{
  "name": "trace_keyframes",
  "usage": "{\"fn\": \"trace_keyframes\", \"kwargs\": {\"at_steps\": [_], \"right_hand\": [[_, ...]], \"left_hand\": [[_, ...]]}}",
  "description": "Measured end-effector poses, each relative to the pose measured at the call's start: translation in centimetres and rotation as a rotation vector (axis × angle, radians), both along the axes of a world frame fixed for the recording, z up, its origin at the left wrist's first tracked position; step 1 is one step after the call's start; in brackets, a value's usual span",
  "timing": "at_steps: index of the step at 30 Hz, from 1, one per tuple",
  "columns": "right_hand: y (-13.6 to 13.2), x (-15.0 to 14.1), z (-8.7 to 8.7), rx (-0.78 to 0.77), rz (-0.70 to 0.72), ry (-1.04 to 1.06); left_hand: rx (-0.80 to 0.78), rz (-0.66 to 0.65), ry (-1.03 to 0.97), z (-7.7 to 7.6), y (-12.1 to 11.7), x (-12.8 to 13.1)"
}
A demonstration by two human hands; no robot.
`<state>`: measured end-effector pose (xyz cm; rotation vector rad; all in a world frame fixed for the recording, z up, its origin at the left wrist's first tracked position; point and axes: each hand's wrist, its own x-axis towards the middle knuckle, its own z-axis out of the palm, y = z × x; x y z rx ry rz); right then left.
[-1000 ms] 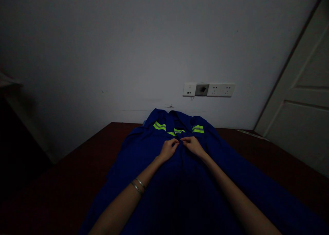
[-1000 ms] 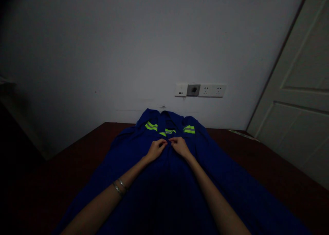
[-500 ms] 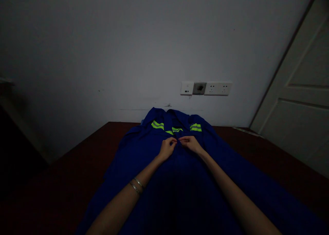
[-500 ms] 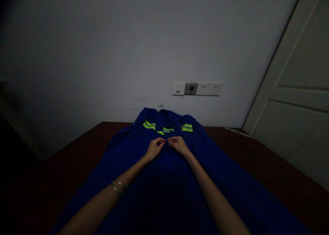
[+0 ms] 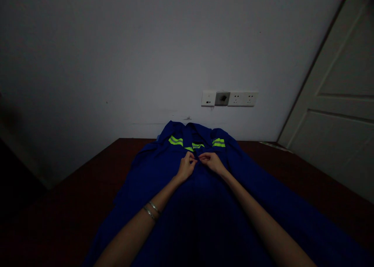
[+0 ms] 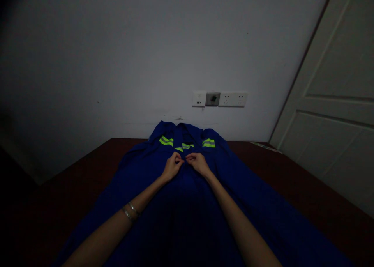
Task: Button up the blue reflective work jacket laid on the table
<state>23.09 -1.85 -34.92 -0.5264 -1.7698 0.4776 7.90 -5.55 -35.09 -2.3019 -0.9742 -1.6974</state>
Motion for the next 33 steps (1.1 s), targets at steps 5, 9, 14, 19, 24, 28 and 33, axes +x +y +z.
{"fn": "trace_keyframes", "kwargs": {"at_steps": [5, 9, 14, 19, 24, 28, 33], "right_hand": [[-0.5, 0.3, -0.1, 0.121, -0.097, -0.096], [-0.7, 0.5, -0.2, 0.225, -0.159, -0.181], [-0.9, 0.3, -0.4, 0.356, -0.246, -0.239], [-1.3, 0.2, -0.7, 0.41, -0.281, -0.253], [-1.6, 0.3, -1.0, 0.438, -0.3, -0.288], [-1.8, 0.4, -1.1, 0.448, -0.323, -0.315], [-1.9, 0.4, -1.1, 0.457, -0.353, -0.348]], "left_hand": [[-0.012, 0.004, -0.009, 0.0, -0.2, 0.2], [-0.007, 0.017, 0.004, -0.1, -0.2, 0.1], [0.002, 0.015, 0.017, -0.2, 0.0, -0.1], [-0.011, 0.015, 0.012, -0.3, 0.1, -0.2], [0.008, 0.008, 0.007, -0.4, 0.2, -0.3], [-0.016, -0.003, -0.028, -0.4, 0.1, -0.3], [-0.034, -0.028, -0.101, -0.2, -0.1, -0.2]]}}
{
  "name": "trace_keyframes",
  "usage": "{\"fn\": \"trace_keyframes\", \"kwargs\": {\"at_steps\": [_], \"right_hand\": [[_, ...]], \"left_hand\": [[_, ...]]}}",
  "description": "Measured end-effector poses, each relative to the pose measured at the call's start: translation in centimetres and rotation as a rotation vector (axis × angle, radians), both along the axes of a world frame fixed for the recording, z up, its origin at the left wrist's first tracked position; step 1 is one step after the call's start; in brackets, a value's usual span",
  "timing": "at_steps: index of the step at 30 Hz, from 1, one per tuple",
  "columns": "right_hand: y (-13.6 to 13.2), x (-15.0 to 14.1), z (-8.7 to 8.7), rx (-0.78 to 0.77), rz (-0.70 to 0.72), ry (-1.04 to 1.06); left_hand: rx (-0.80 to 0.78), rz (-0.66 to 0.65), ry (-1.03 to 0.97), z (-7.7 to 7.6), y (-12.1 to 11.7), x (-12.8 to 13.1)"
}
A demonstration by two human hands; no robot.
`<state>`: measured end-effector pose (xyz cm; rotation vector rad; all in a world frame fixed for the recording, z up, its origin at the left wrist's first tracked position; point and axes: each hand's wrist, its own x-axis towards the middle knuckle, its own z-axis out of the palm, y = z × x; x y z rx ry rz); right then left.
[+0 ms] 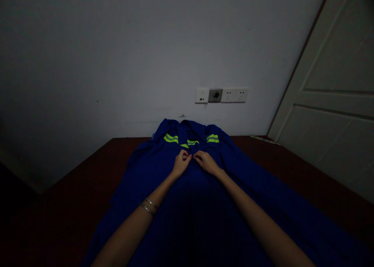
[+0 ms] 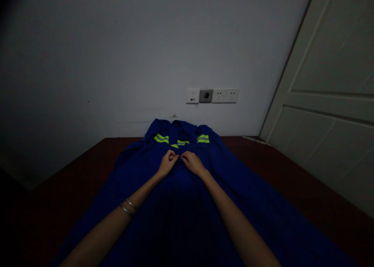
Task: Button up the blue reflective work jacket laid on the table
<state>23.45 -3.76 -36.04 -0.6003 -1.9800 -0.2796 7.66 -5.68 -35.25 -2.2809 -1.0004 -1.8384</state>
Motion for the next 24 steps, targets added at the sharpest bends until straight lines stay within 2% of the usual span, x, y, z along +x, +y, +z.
{"fn": "trace_keyframes", "kwargs": {"at_steps": [6, 24], "right_hand": [[-0.6, -0.1, 0.2, 0.022, -0.046, -0.04], [-1.3, 0.1, 0.2, 0.095, -0.174, -0.123]], "left_hand": [[-0.203, -0.118, -0.116, 0.2, 0.8, -0.1], [-0.251, -0.141, -0.131, 0.2, 1.4, -0.4]]}}
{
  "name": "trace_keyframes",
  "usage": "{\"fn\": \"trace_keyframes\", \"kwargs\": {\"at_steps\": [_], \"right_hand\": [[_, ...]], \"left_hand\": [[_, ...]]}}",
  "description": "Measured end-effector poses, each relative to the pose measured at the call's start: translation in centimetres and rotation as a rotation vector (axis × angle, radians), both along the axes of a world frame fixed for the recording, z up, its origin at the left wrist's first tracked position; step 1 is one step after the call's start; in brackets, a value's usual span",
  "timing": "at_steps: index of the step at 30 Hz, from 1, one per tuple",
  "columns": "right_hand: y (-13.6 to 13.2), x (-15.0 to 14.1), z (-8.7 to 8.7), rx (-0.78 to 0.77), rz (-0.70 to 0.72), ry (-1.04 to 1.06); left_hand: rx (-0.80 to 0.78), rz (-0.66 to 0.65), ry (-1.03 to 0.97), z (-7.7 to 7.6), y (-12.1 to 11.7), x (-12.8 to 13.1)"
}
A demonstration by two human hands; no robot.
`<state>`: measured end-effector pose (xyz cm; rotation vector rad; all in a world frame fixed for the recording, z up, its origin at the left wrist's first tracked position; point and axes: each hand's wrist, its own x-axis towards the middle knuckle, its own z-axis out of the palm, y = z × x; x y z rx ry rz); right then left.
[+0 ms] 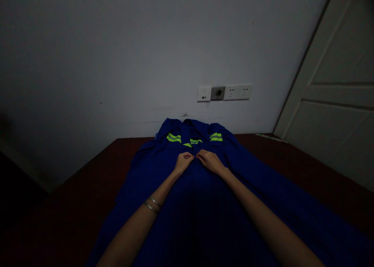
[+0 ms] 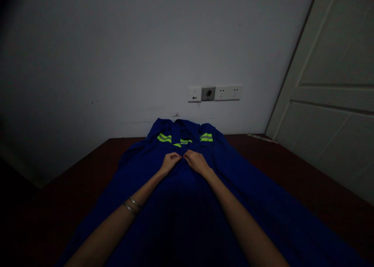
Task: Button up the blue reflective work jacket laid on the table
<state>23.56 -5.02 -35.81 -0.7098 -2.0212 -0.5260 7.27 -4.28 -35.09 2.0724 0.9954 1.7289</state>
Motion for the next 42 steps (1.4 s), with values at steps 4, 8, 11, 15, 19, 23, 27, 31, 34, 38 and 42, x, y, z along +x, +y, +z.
{"fn": "trace_keyframes", "kwargs": {"at_steps": [4, 8, 11, 15, 19, 23, 27, 31, 34, 38, 42], "right_hand": [[-0.2, 0.0, 0.0, 0.016, -0.028, -0.007], [-0.4, 0.1, 0.0, 0.013, -0.032, -0.011], [-0.4, 0.1, 0.0, 0.013, -0.036, -0.012], [-0.3, 0.1, -0.1, 0.027, -0.07, -0.035], [-0.2, 0.1, -0.2, 0.048, -0.098, -0.056], [0.0, 0.0, -0.2, 0.07, -0.114, -0.055], [0.1, -0.1, -0.4, 0.106, -0.098, -0.048], [0.1, 0.0, -0.5, 0.149, -0.086, -0.047], [0.3, 0.1, -0.5, 0.155, -0.084, -0.02], [0.6, 0.1, -0.4, 0.132, -0.048, 0.023], [0.8, 0.0, -0.4, 0.102, -0.029, 0.032]], "left_hand": [[-0.007, -0.002, -0.01, 0.0, 0.1, 0.0], [0.004, 0.019, -0.008, -0.1, 0.4, -0.1], [0.057, 0.059, 0.042, 0.0, 0.4, -0.3], [0.111, 0.143, 0.137, 0.1, 0.4, -0.5], [0.151, 0.175, 0.186, 0.2, 0.4, -0.7], [0.176, 0.201, 0.224, 0.2, 0.5, -0.7], [0.203, 0.222, 0.24, 0.2, 0.4, -0.8], [0.213, 0.231, 0.237, 0.3, 0.2, -0.7], [0.306, 0.23, 0.179, 0.5, -0.3, -0.6], [0.366, 0.221, 0.249, 0.6, -1.0, -0.2], [0.251, 0.314, 0.374, 0.2, -1.1, 0.0]]}}
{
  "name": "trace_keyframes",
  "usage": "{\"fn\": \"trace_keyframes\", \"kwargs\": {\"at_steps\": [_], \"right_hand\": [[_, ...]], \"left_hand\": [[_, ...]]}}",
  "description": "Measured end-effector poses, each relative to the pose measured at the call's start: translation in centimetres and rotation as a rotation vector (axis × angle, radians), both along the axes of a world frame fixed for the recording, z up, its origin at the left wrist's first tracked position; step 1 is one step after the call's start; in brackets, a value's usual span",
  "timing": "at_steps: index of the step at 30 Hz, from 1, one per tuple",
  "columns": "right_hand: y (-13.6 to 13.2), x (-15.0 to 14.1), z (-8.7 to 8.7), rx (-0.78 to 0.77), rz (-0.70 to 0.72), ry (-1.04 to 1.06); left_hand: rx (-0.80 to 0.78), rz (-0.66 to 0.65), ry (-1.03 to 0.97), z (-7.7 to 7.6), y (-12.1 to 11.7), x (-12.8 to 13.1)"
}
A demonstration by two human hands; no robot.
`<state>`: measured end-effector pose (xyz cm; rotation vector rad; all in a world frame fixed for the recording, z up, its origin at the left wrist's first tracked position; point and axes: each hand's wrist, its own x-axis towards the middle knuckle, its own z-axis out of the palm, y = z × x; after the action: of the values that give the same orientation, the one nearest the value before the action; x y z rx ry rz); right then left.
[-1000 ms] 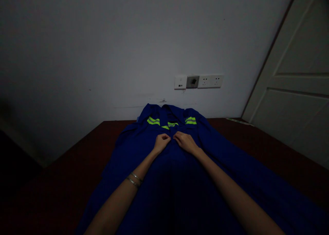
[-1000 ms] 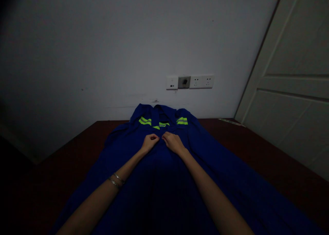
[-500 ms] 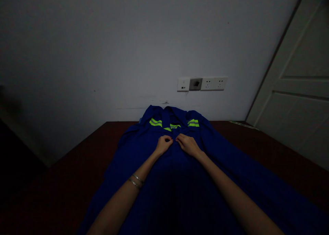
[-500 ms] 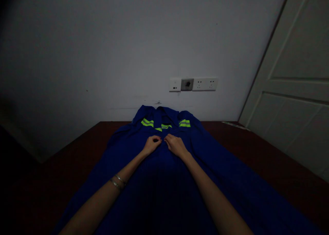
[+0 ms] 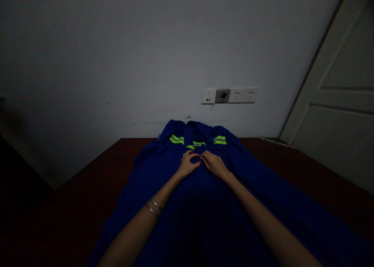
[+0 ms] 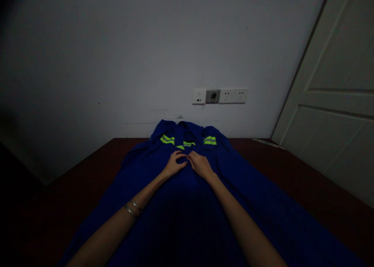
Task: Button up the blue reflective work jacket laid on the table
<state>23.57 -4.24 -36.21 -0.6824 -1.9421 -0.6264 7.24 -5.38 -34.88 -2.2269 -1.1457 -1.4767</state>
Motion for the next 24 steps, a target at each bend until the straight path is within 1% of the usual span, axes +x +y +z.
{"fn": "trace_keyframes", "kwargs": {"at_steps": [6, 13, 19, 24], "right_hand": [[-0.2, 0.0, 0.0, 0.0, -0.003, -0.018], [-0.4, 0.0, -0.1, 0.007, 0.016, 0.001], [-0.1, -0.2, -0.4, -0.032, 0.081, 0.073], [-0.7, 0.1, 0.1, -0.071, 0.136, 0.077]], "left_hand": [[-0.055, 0.089, 0.06, -0.1, 0.6, -0.5], [-0.061, 0.08, 0.053, 0.0, 1.1, -0.7], [-0.079, 0.071, 0.02, 0.1, 0.9, -0.6], [-0.081, 0.062, 0.024, -0.1, 1.3, -0.8]]}}
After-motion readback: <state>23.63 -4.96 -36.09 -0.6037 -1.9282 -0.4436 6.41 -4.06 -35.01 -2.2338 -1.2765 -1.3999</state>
